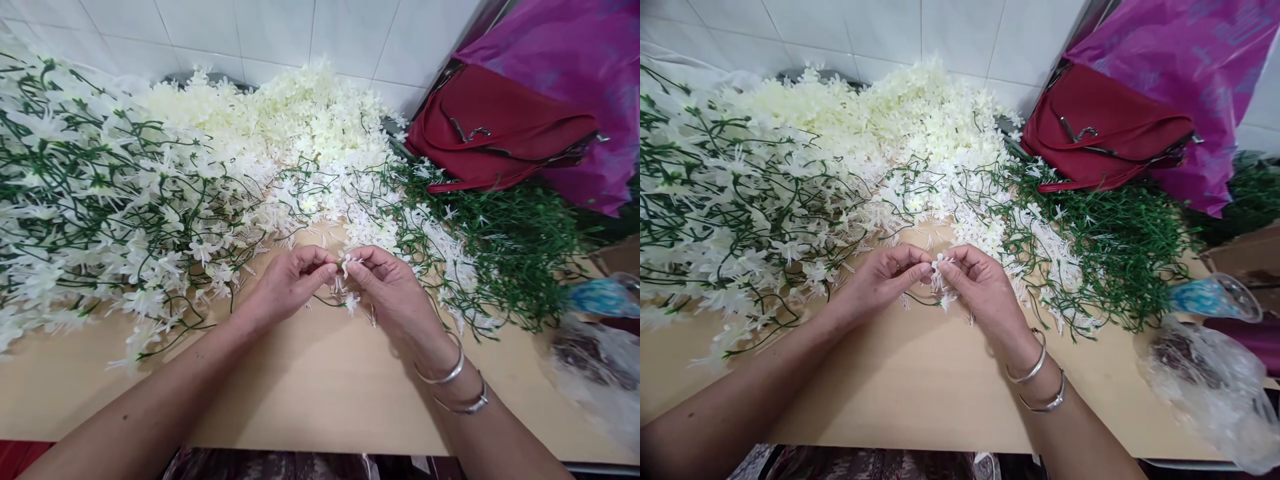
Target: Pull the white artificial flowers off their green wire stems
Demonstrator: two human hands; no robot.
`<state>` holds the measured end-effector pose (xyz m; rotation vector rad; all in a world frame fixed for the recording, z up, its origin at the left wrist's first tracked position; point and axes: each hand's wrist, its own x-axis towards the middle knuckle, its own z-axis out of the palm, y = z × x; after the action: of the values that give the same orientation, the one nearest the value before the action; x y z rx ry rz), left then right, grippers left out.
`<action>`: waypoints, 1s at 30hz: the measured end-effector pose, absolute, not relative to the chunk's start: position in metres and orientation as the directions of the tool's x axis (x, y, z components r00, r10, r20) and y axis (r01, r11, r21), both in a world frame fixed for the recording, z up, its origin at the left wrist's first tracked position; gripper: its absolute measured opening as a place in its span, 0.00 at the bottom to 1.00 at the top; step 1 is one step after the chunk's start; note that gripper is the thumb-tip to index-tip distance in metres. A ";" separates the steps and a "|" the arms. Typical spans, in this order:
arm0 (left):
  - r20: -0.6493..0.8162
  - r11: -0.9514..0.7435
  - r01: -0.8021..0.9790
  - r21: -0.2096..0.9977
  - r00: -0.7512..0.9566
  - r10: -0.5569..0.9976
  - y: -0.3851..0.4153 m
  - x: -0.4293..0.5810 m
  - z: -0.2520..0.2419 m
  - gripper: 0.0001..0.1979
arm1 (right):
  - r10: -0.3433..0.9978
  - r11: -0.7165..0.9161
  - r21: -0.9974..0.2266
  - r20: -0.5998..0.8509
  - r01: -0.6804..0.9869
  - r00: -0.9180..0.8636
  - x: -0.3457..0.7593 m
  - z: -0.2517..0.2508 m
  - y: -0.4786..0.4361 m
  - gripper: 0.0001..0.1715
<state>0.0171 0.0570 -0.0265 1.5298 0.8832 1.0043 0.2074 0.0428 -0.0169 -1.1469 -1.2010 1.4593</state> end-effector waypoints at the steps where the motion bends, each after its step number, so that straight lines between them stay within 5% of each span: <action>1: 0.145 -0.172 0.040 0.984 0.370 0.918 0.057 0.017 -0.027 0.10 | 0.980 -0.111 -0.990 -0.094 -0.090 -0.175 0.209 -0.017 0.044 0.16; 19: 0.166 -0.250 0.206 0.946 0.354 0.920 0.053 0.016 -0.026 0.07 | 0.980 -0.101 -0.995 -0.104 0.028 -0.171 0.212 -0.019 0.046 0.20; 26: 0.177 -0.257 0.200 0.945 0.347 0.921 0.054 0.018 -0.027 0.06 | 0.979 -0.116 -0.992 -0.121 0.042 -0.165 0.208 -0.020 0.044 0.20; 30: 0.144 -0.174 0.046 0.984 0.383 0.913 0.056 0.015 -0.019 0.09 | 0.988 -0.026 -0.999 -0.031 0.035 -0.152 0.211 -0.016 0.043 0.14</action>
<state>0.0146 0.0562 -0.0189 1.5440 0.8882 0.9888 0.2109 0.0435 -0.0156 -1.1788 -1.3329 1.3279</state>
